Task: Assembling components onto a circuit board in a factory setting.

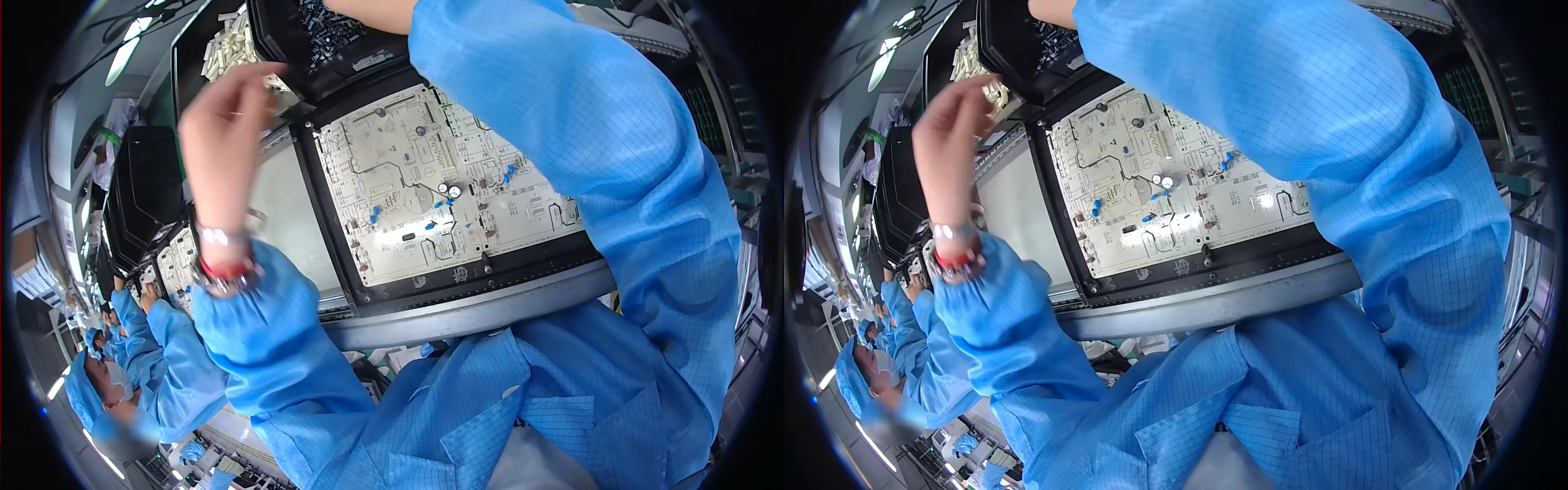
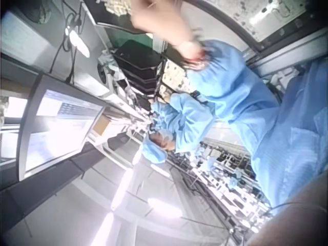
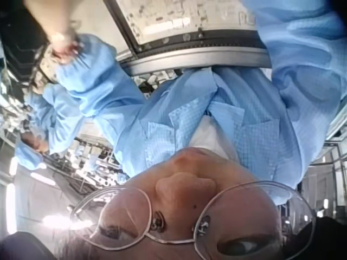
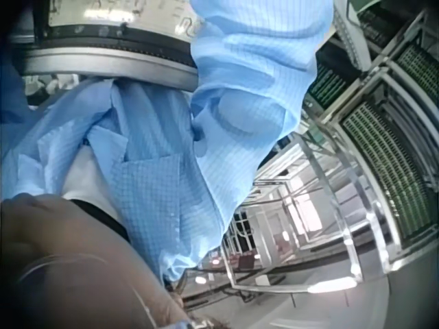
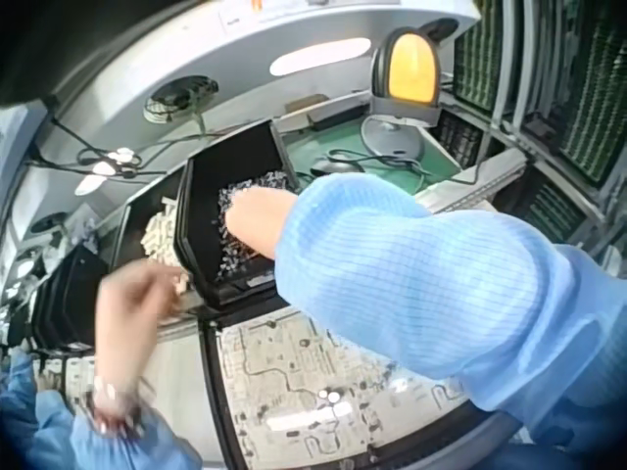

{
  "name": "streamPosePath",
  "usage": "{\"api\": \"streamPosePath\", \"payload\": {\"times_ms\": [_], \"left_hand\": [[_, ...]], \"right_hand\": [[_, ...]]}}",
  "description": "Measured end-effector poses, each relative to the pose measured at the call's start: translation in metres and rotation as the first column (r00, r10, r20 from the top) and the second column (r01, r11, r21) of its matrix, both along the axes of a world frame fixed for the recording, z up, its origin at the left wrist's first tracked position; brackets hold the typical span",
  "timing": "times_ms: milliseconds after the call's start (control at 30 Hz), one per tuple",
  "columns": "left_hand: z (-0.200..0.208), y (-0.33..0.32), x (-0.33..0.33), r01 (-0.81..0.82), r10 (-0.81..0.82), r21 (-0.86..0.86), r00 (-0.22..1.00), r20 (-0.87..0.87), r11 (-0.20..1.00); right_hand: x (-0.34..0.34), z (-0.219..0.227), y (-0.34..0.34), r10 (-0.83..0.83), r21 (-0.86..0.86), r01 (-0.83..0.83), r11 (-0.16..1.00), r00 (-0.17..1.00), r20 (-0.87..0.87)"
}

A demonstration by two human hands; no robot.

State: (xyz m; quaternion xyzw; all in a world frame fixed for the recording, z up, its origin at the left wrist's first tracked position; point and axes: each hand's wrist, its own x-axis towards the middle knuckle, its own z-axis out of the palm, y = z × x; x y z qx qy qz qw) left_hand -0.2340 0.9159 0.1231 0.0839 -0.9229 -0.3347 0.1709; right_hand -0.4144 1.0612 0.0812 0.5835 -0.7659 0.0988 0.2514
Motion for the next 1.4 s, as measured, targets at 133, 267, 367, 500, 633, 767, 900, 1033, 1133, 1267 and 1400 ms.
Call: {"api": "streamPosePath", "payload": {"times_ms": [133,267,367,500,633,767,900,1033,1133,1267,1400], "left_hand": [[-0.025,-0.090,-0.028,-0.123,0.140,-0.554,0.990,-0.013,0.823],[-0.053,-0.135,-0.053,0.056,-0.159,-0.770,0.985,-0.059,0.635],[-0.052,-0.118,-0.075,0.034,0.007,-0.715,0.999,0.054,0.698],[-0.041,-0.136,-0.059,0.047,0.071,-0.669,0.987,0.147,0.741],[-0.046,-0.139,-0.063,0.021,0.109,-0.660,0.982,0.155,0.751],[-0.051,-0.143,-0.066,0.046,0.096,-0.681,0.981,0.169,0.731],[-0.053,-0.142,-0.071,0.051,0.030,-0.642,0.993,0.114,0.765],[-0.043,-0.144,-0.061,-0.027,0.053,-0.306,0.996,0.075,0.952],[-0.027,-0.114,-0.052,0.030,-0.031,0.108,1.000,0.004,0.994],[-0.003,-0.054,-0.014,0.014,0.020,0.353,0.995,-0.093,0.935],[0.007,0.010,0.010,0.090,-0.078,0.398,0.996,-0.049,0.913]], "right_hand": [[0.030,0.044,0.008,-0.080,0.104,0.054,0.993,0.962,0.260],[0.029,0.048,0.050,0.235,-0.215,-0.178,0.960,0.931,0.278],[0.034,0.047,0.098,0.123,-0.136,-0.073,0.988,0.901,0.415],[0.064,0.033,0.138,0.299,-0.246,-0.209,0.946,0.856,0.422],[0.087,-0.010,0.172,0.220,-0.102,-0.201,0.974,0.748,0.626],[0.102,-0.035,0.190,0.199,-0.011,-0.250,0.968,0.743,0.639],[0.114,-0.052,0.185,0.180,-0.055,-0.186,0.981,0.770,0.612],[0.120,-0.056,0.176,0.145,-0.052,-0.141,0.989,0.802,0.579],[0.118,-0.059,0.182,0.165,-0.031,-0.185,0.982,0.776,0.609],[0.121,-0.061,0.183,0.179,-0.014,-0.213,0.977,0.781,0.598],[0.120,-0.066,0.183,0.193,-0.048,-0.201,0.979,0.809,0.556]]}}
